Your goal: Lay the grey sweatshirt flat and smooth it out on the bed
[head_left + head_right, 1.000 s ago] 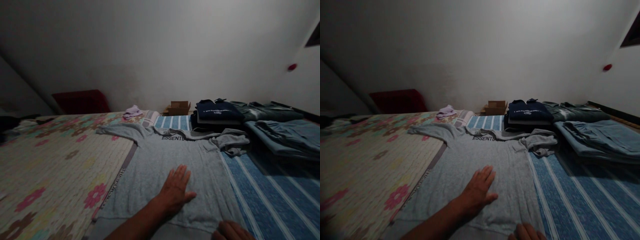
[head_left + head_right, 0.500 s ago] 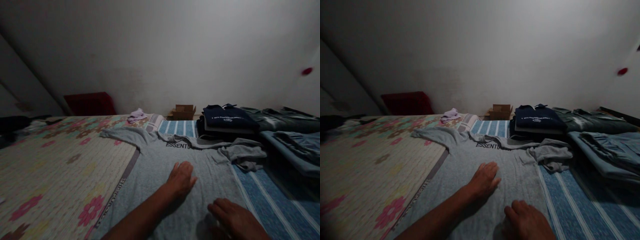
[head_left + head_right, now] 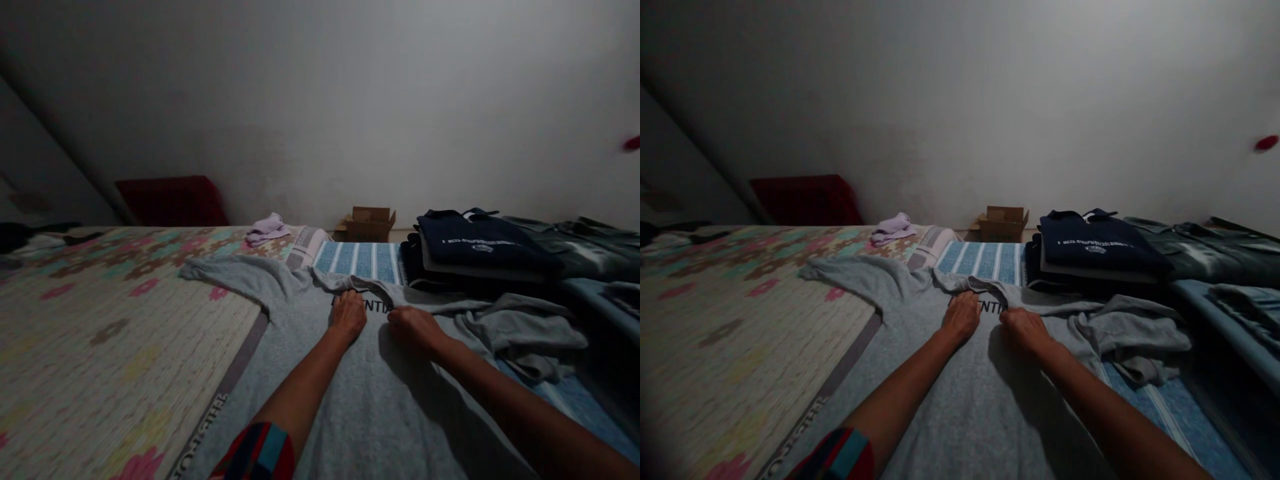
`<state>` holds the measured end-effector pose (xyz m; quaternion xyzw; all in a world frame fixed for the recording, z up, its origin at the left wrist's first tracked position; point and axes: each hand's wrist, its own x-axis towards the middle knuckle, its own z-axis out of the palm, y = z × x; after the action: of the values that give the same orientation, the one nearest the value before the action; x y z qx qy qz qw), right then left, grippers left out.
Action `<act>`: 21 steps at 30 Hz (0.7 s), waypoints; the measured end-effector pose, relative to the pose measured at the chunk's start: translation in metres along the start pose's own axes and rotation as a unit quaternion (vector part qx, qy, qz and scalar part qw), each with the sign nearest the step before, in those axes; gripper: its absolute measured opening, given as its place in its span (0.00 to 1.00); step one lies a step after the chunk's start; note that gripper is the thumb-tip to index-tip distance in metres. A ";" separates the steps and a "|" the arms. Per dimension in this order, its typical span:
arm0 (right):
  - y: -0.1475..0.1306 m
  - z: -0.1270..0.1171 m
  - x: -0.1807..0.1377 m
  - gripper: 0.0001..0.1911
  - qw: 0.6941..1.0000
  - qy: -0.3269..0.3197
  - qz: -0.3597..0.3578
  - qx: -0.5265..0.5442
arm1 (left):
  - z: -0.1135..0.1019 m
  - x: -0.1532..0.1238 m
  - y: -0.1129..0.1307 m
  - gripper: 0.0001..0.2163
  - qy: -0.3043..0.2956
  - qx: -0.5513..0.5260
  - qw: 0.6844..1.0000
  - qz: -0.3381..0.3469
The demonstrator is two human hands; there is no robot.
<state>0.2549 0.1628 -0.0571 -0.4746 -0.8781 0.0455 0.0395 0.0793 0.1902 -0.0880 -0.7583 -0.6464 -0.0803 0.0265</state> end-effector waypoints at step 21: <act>0.053 0.050 0.090 0.17 0.997 0.071 -0.004 0.022 | 0.026 0.057 -0.029 0.30 -0.088 -0.013 0.994 -0.070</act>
<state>0.2442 0.2644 -0.1105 -0.4719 -0.8740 0.0306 0.1119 0.0616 0.2547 -0.1069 -0.7157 -0.6965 -0.0232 -0.0463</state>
